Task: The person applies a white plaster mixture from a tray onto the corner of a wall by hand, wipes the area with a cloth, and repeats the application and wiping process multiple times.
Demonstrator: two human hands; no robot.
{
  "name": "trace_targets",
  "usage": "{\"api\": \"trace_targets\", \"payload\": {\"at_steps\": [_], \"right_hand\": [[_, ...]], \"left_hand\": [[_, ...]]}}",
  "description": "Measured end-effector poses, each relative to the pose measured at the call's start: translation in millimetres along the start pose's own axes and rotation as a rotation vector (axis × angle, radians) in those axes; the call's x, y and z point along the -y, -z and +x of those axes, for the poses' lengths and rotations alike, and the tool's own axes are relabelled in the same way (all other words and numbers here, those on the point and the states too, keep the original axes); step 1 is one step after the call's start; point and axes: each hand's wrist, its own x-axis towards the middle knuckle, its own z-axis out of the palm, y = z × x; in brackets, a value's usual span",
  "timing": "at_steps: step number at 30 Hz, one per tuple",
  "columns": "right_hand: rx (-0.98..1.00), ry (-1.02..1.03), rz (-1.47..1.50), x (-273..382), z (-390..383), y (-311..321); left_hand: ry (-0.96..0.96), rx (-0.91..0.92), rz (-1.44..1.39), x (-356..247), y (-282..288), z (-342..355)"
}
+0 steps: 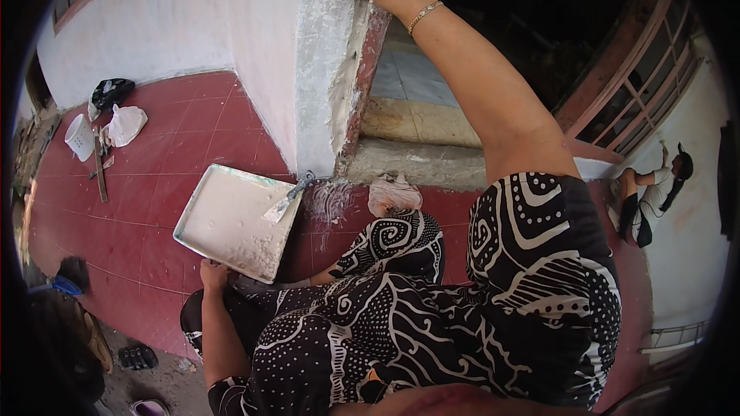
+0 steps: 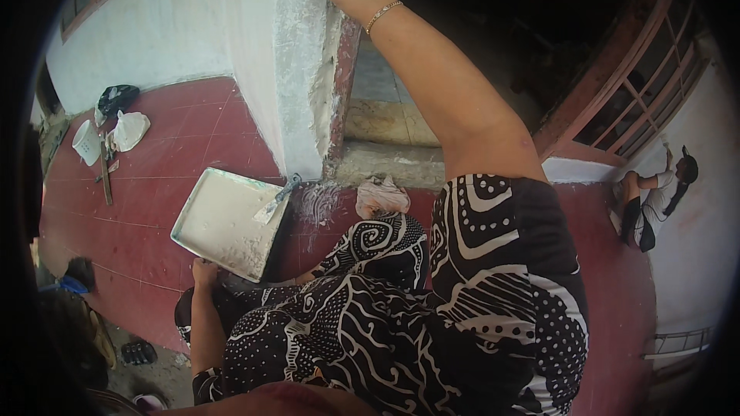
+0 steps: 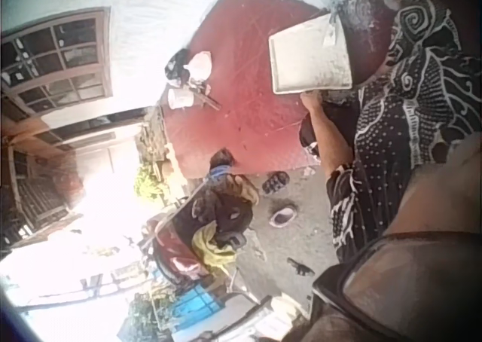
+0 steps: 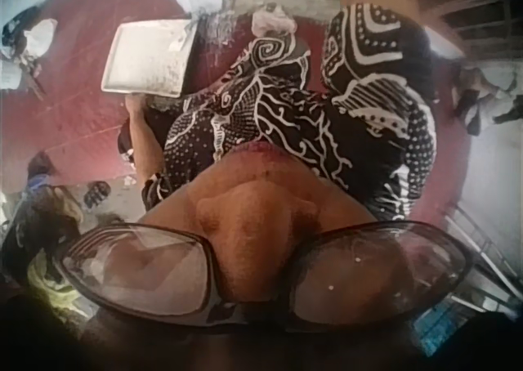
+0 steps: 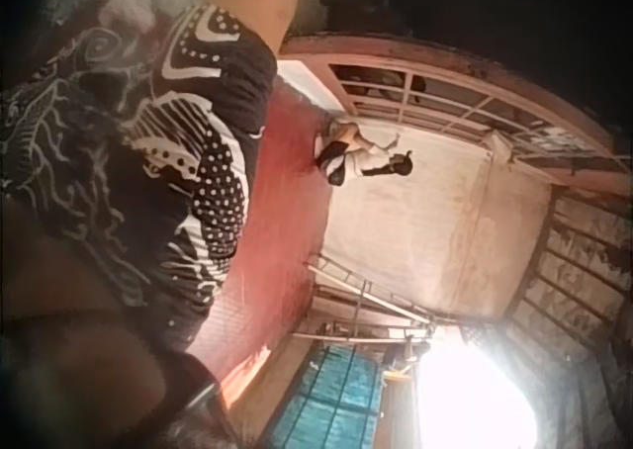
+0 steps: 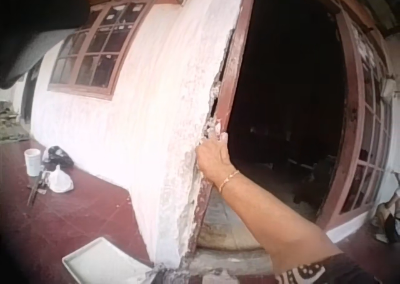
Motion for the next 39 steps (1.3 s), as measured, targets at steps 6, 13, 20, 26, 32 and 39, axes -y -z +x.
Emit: {"api": "trace_targets", "payload": {"at_steps": [6,13,20,26,32,39], "right_hand": [[0.090,0.115,-0.102,23.7,-10.1,-2.3],[-0.183,-0.029,0.038,56.3,-72.4,-14.3],[-0.176,-0.061,0.066,60.1,-79.2,-23.9],[-0.099,-0.083,0.028,52.1,-61.1,-24.6],[0.077,-0.095,-0.052,55.7,-50.3,-14.2],[-0.088,-0.014,-0.039,38.1,-48.1,-1.7]], "left_hand": [[0.000,0.017,0.052,0.1,-1.9,5.0],[0.007,0.030,-0.069,4.0,-3.4,5.4],[0.024,0.010,-0.027,2.8,-4.1,4.6],[-0.018,-0.030,0.003,-6.1,-0.7,-3.5],[-0.023,-0.012,0.038,-4.4,-1.2,-0.4],[-0.021,0.031,0.062,13.7,-3.7,12.4]]}}
